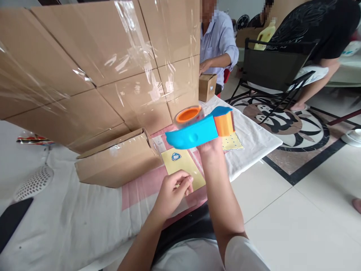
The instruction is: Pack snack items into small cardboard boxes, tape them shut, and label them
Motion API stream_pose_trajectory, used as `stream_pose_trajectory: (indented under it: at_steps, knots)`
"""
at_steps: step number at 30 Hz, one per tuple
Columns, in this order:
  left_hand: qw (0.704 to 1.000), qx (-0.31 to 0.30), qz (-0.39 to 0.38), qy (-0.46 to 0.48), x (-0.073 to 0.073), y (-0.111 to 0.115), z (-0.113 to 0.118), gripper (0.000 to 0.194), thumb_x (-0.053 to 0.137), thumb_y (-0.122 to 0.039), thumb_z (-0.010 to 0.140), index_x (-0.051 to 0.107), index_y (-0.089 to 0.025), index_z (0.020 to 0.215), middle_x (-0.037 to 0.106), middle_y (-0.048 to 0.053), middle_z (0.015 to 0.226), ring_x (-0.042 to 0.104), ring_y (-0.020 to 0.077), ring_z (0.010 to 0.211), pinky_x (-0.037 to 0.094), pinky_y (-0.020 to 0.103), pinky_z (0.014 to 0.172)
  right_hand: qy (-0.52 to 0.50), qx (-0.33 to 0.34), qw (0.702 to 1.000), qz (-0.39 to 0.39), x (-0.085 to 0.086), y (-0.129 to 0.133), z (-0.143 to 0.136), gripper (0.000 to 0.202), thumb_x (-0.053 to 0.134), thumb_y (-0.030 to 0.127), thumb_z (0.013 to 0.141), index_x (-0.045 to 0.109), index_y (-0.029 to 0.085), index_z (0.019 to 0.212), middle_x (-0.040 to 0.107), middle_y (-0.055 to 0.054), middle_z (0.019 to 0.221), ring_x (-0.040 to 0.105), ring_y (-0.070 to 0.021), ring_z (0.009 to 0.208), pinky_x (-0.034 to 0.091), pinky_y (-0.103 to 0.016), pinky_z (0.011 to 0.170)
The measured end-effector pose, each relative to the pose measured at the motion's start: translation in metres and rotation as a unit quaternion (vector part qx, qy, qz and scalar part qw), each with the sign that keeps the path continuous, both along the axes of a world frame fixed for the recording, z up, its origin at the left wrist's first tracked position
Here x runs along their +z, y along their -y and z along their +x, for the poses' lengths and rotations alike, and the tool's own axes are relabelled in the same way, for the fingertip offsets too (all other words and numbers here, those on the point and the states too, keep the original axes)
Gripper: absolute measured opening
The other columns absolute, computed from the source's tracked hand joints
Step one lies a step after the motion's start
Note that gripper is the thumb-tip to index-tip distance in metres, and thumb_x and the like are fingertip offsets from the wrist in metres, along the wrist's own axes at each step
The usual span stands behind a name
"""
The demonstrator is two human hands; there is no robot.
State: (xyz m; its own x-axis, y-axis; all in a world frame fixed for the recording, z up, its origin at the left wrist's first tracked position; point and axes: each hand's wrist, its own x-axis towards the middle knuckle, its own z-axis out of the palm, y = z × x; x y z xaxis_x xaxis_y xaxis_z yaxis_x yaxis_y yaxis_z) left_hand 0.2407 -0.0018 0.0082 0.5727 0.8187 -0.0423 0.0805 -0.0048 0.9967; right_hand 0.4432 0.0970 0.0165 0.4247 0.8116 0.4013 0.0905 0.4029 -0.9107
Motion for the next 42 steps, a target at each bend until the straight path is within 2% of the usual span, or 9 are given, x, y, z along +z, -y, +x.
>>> stream_pose_trajectory:
  at_steps: [4, 10, 15, 20, 29, 32, 35, 39, 42]
  knots:
    - [0.991, 0.122, -0.041, 0.039, -0.023, -0.008, -0.021, 0.028, 0.064, -0.042, 0.094, 0.063, -0.018, 0.08, 0.064, -0.001, 0.065, 0.053, 0.009, 0.053, 0.043, 0.022, 0.053, 0.042, -0.115, 0.992, -0.039, -0.012, -0.036, 0.003, 0.057, 0.033, 0.069, 0.1, 0.062, 0.022, 0.084, 0.067, -0.009, 0.082, 0.069, -0.0264, 0.089, 0.057, -0.041, 0.076]
    - [0.977, 0.196, -0.022, 0.083, -0.026, -0.024, -0.038, 0.033, 0.067, -0.048, 0.094, 0.064, -0.018, 0.082, 0.062, -0.002, 0.068, 0.051, 0.0074, 0.052, 0.042, 0.021, 0.052, 0.187, -0.05, 0.963, -0.188, -0.03, -0.049, 0.005, 0.042, 0.072, 0.053, 0.082, 0.057, 0.02, 0.06, 0.059, -0.002, 0.063, 0.056, -0.0188, 0.066, 0.045, -0.033, 0.065]
    - [0.974, 0.208, -0.009, 0.086, -0.02, -0.018, -0.04, 0.03, 0.066, -0.046, 0.095, 0.065, -0.018, 0.083, 0.063, -0.002, 0.068, 0.051, 0.0072, 0.052, 0.043, 0.02, 0.052, 0.233, -0.042, 0.951, -0.198, 0.017, 0.017, -0.009, 0.033, 0.068, 0.048, 0.088, 0.072, 0.017, 0.075, 0.072, -0.006, 0.08, 0.063, -0.0212, 0.077, 0.044, -0.033, 0.069]
    - [0.98, 0.187, 0.021, 0.065, -0.013, -0.011, -0.044, 0.029, 0.063, -0.044, 0.098, 0.065, -0.019, 0.084, 0.066, -0.002, 0.07, 0.052, 0.0066, 0.055, 0.044, 0.019, 0.055, 0.334, 0.21, 0.912, -0.109, 0.047, 0.077, -0.073, 0.01, 0.072, 0.028, 0.09, 0.073, 0.019, 0.085, 0.074, -0.003, 0.088, 0.063, -0.0161, 0.077, 0.045, -0.029, 0.068]
    - [0.97, 0.236, 0.036, 0.05, -0.003, 0.008, -0.086, 0.031, 0.06, -0.05, 0.099, 0.068, -0.02, 0.096, 0.07, -0.001, 0.066, 0.056, 0.01, 0.048, 0.045, 0.022, 0.047, 0.425, 0.164, 0.879, 0.138, 0.102, 0.059, -0.099, 0.021, 0.058, 0.024, 0.103, 0.065, 0.018, 0.084, 0.069, -0.006, 0.088, 0.062, -0.0192, 0.087, 0.048, -0.035, 0.083]
    - [0.908, 0.301, 0.281, -0.081, 0.004, -0.01, -0.111, 0.022, 0.063, -0.041, 0.099, 0.07, -0.021, 0.101, 0.08, 0.007, 0.094, 0.075, 0.0201, 0.088, 0.058, 0.033, 0.082, 0.435, 0.147, 0.877, 0.145, 0.123, 0.023, -0.106, 0.026, 0.061, 0.035, 0.103, 0.065, 0.019, 0.083, 0.069, -0.004, 0.09, 0.062, -0.0198, 0.091, 0.046, -0.04, 0.095]
    - [0.777, 0.315, 0.481, -0.257, 0.019, -0.046, -0.133, 0.057, 0.071, -0.042, 0.092, 0.058, -0.018, 0.141, 0.061, 0.017, 0.149, 0.052, 0.035, 0.144, 0.037, 0.055, 0.121, 0.501, 0.219, 0.824, 0.15, 0.123, -0.019, -0.122, 0.026, 0.059, 0.034, 0.103, 0.065, 0.019, 0.083, 0.068, -0.006, 0.104, 0.057, -0.0232, 0.106, 0.039, -0.045, 0.105]
    - [0.73, 0.254, 0.455, -0.443, 0.03, -0.079, -0.144, 0.094, 0.071, -0.044, 0.092, 0.023, -0.007, 0.164, 0.041, 0.023, 0.164, 0.033, 0.0407, 0.156, 0.02, 0.065, 0.127, 0.569, 0.286, 0.758, 0.141, 0.098, -0.059, -0.145, 0.019, 0.056, 0.024, 0.101, 0.065, 0.017, 0.085, 0.065, -0.008, 0.114, 0.051, -0.0276, 0.115, 0.035, -0.049, 0.104]
    - [0.702, 0.259, 0.429, -0.506, 0.024, -0.077, -0.14, 0.085, 0.066, -0.046, 0.094, 0.03, -0.014, 0.164, 0.047, 0.022, 0.16, 0.038, 0.0467, 0.151, 0.027, 0.068, 0.122, 0.603, 0.28, 0.735, 0.131, 0.075, -0.073, -0.151, 0.011, 0.057, 0.019, 0.096, 0.065, 0.017, 0.088, 0.065, -0.01, 0.111, 0.05, -0.0287, 0.111, 0.035, -0.049, 0.101]
